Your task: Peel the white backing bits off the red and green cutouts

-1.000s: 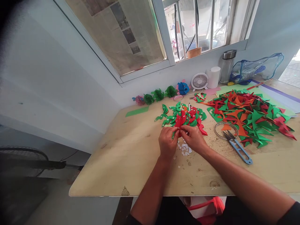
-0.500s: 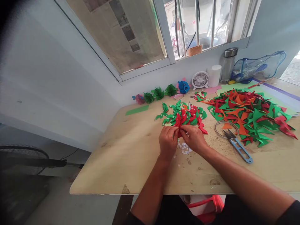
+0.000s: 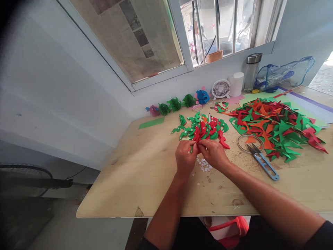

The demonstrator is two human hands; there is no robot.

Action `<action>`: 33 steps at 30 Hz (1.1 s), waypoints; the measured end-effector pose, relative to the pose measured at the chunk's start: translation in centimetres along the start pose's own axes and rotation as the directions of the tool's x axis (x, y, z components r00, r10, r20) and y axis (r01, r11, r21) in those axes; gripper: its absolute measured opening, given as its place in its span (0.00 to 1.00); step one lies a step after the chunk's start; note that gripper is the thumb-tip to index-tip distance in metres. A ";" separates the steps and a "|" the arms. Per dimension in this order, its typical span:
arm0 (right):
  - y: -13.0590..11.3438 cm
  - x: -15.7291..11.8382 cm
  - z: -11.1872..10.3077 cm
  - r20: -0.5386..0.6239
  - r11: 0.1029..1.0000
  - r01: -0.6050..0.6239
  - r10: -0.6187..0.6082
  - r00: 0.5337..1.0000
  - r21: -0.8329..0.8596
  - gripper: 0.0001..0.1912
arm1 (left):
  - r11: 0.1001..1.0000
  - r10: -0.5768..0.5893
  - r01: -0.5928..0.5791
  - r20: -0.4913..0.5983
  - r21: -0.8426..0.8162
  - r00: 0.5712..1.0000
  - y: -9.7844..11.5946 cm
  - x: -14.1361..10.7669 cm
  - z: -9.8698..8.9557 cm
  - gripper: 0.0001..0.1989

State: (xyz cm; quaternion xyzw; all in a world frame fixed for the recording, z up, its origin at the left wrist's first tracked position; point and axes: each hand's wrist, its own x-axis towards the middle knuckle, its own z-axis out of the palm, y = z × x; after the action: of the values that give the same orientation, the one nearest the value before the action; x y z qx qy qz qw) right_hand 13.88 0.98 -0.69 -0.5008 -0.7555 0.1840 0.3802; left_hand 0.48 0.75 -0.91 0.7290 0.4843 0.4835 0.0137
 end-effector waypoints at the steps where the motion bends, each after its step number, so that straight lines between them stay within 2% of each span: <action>1: 0.0 0.0 0.0 0.001 1.000 -0.005 0.005 1.000 0.010 0.11 | 0.998 -0.047 0.047 0.000 -0.040 0.999 0.0 0.0 0.0 0.05; 4: 0.0 0.1 0.0 0.005 0.997 -0.035 0.035 0.999 0.074 0.11 | 0.957 -0.214 0.215 0.029 -0.194 0.976 0.1 0.1 0.0 0.05; 7: 0.0 0.3 -0.1 0.030 0.987 -0.078 0.074 0.997 0.142 0.11 | 0.839 -0.399 0.393 0.066 -0.376 0.915 -0.1 0.3 0.0 0.06; 10: 0.1 0.4 -0.2 0.043 0.976 -0.126 0.121 0.992 0.179 0.12 | 0.733 -0.516 0.480 0.065 -0.482 0.854 -0.7 0.4 -0.1 0.05; 13: 0.1 0.5 -0.2 0.048 0.963 -0.162 0.156 0.987 0.216 0.12 | 0.706 -0.551 0.507 0.065 -0.494 0.832 -1.3 0.4 -0.1 0.06; 17: -0.3 0.5 -0.4 0.069 0.943 -0.176 0.163 0.984 0.283 0.11 | 0.622 -0.601 0.568 0.137 -0.539 0.787 -1.6 0.5 0.0 0.08; 21: -0.6 0.5 -0.6 0.138 0.919 -0.158 0.116 0.984 0.360 0.11 | 0.476 -0.643 0.633 0.250 -0.611 0.724 -1.4 0.9 0.1 0.15; 25: -0.4 0.5 -0.5 0.192 0.900 -0.140 0.065 0.979 0.413 0.13 | 0.269 -0.644 0.645 0.364 -0.715 0.673 -0.9 1.2 -0.1 0.15; 27: -0.2 0.5 -0.3 0.202 0.894 -0.146 0.064 0.977 0.425 0.12 | 0.188 -0.635 0.633 0.398 -0.751 0.662 -0.6 1.3 -0.2 0.16; 29: -0.1 0.5 -0.3 0.211 0.888 -0.156 0.068 0.975 0.433 0.12 | 0.153 -0.630 0.613 0.401 -0.775 0.665 -0.3 1.3 -0.3 0.17; 33: -0.3 0.5 -0.4 0.222 0.876 -0.164 0.067 0.973 0.453 0.13 | 0.180 -0.624 0.573 0.358 -0.800 0.695 -0.2 1.3 -0.3 0.18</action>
State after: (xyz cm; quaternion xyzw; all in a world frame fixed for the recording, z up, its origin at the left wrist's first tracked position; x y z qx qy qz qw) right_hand 13.85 1.25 -0.02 -0.4176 -0.6913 0.4328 0.4004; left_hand 0.21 1.64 -0.01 0.3519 0.4104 0.6302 0.5573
